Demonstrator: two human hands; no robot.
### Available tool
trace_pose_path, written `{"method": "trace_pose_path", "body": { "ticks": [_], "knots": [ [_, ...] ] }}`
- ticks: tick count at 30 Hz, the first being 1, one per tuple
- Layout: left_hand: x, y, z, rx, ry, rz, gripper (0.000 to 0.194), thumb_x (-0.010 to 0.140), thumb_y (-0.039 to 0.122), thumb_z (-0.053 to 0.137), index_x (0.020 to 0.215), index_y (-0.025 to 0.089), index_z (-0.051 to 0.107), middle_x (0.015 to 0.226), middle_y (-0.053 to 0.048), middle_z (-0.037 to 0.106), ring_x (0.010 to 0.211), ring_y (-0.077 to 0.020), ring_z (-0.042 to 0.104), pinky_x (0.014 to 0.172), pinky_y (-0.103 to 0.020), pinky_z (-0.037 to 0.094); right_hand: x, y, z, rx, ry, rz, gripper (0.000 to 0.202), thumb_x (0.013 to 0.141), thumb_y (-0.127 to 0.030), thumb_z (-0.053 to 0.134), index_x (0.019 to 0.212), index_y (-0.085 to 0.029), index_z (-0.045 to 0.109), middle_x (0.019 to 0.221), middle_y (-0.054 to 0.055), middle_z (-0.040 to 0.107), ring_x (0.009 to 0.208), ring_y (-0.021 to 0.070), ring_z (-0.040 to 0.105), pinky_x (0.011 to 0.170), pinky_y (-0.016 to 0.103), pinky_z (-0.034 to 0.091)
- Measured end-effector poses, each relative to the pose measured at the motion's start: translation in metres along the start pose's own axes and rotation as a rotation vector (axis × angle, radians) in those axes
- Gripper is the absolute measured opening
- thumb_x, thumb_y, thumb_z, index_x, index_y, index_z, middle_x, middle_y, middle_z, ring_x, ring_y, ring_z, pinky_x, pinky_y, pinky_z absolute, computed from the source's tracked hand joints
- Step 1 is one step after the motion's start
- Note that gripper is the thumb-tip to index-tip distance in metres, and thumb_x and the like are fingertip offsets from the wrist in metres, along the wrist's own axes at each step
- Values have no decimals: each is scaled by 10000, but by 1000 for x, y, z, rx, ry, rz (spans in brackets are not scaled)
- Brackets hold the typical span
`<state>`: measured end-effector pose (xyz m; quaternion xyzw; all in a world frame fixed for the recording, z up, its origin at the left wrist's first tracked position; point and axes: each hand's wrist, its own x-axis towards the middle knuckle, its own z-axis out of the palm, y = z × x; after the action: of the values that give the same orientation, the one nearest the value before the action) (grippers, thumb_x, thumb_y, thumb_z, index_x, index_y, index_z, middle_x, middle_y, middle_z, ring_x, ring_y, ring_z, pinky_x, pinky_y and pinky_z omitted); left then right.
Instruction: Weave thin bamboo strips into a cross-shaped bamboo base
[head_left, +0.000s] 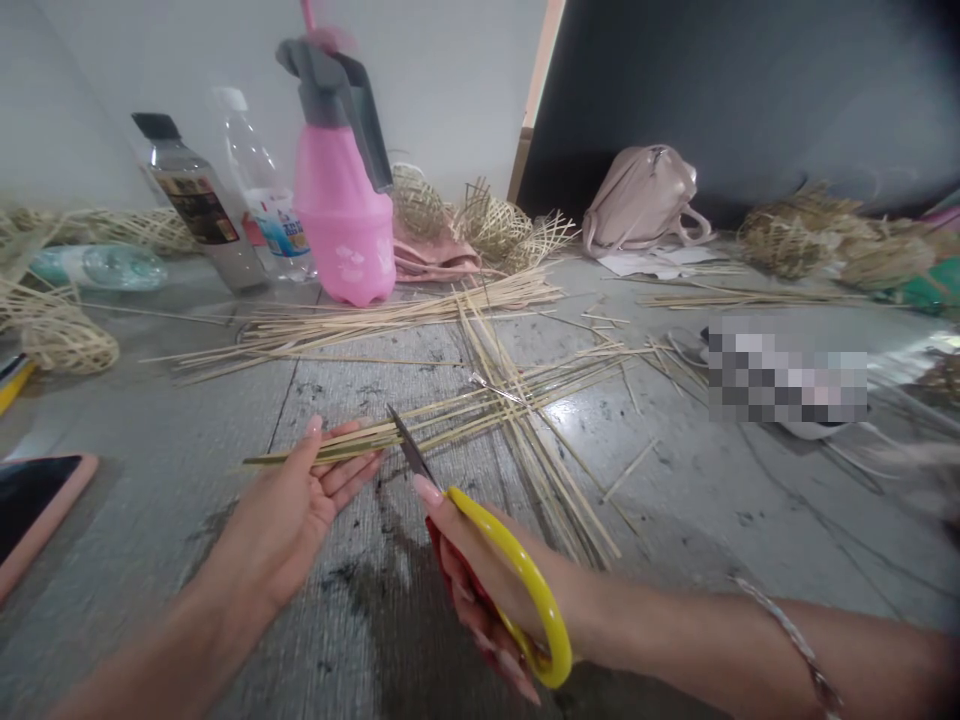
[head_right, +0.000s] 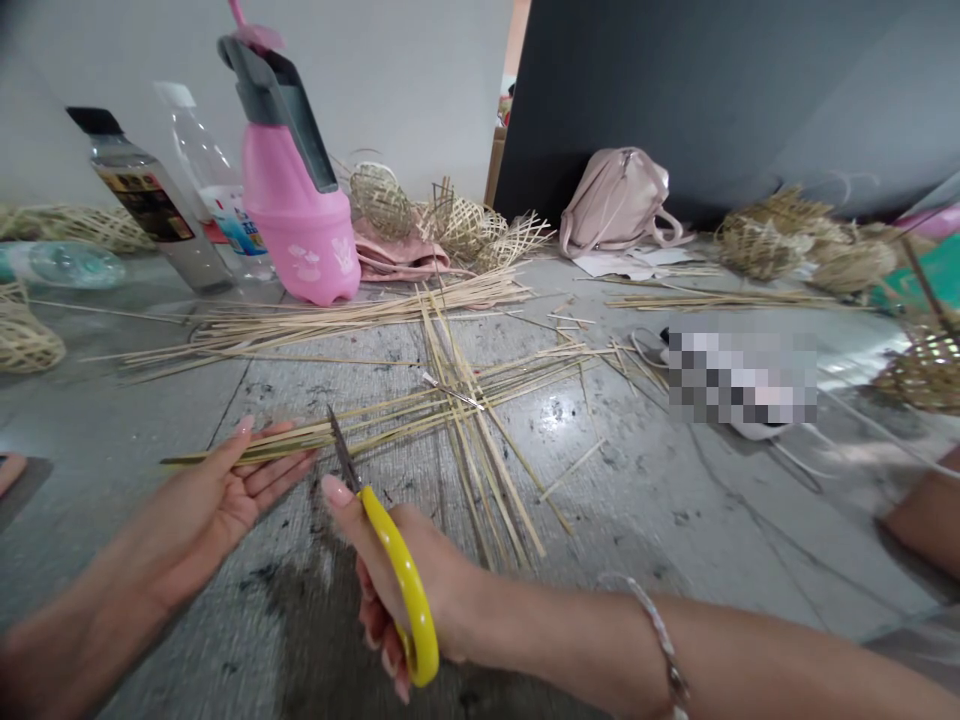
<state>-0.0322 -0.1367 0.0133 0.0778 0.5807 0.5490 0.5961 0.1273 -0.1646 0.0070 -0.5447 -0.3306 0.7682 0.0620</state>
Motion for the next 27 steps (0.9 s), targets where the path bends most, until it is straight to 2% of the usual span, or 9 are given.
{"method": "trace_pose_path", "body": {
  "ticks": [4, 9, 16, 19, 23, 27],
  "knots": [
    [0, 2, 0, 30, 30, 1, 304, 1044, 153, 374, 907, 79, 635, 870, -101, 763, 761, -147, 745, 902, -304, 573, 0, 2, -2, 31, -33, -34, 674, 812, -815, 402, 532, -203, 375, 309, -56, 369, 189, 73, 322, 197, 171, 316],
    [0, 0, -2, 35, 1, -4, 303, 1041, 157, 378, 914, 72, 640, 925, -123, 760, 791, -157, 748, 816, -269, 604, -5, -6, -1, 32, -34, 70, 629, 884, -750, 352, 567, -207, 364, 309, -53, 358, 200, 60, 264, 197, 148, 258],
    [-1, -2, 0, 41, 11, 16, 310, 1027, 136, 383, 909, 61, 660, 969, -161, 751, 809, -186, 750, 787, -278, 617, -1, -14, 2, 53, -38, 130, 663, 896, -761, 270, 554, -200, 359, 285, -42, 364, 175, 75, 282, 187, 169, 295],
    [-3, -1, 1, 37, 12, 7, 307, 1025, 140, 385, 914, 65, 661, 948, -157, 755, 799, -186, 750, 779, -276, 618, 2, -11, 0, 29, -35, 87, 668, 905, -748, 280, 538, -195, 361, 295, -35, 382, 184, 84, 323, 193, 184, 326],
    [-6, 0, 3, 21, 23, 19, 297, 1022, 150, 381, 986, 65, 663, 948, -153, 756, 803, -201, 752, 838, -318, 608, 3, -3, -2, -23, 5, -15, 665, 881, -741, 385, 516, -185, 392, 299, -28, 404, 194, 86, 346, 203, 200, 362],
    [-8, 1, 3, 16, 19, 13, 330, 1032, 172, 356, 970, 91, 670, 903, -141, 760, 830, -208, 752, 843, -316, 604, -1, -2, 1, -39, 24, -35, 706, 852, -765, 411, 463, -177, 378, 296, -26, 401, 189, 79, 353, 209, 185, 358]
  ]
}}
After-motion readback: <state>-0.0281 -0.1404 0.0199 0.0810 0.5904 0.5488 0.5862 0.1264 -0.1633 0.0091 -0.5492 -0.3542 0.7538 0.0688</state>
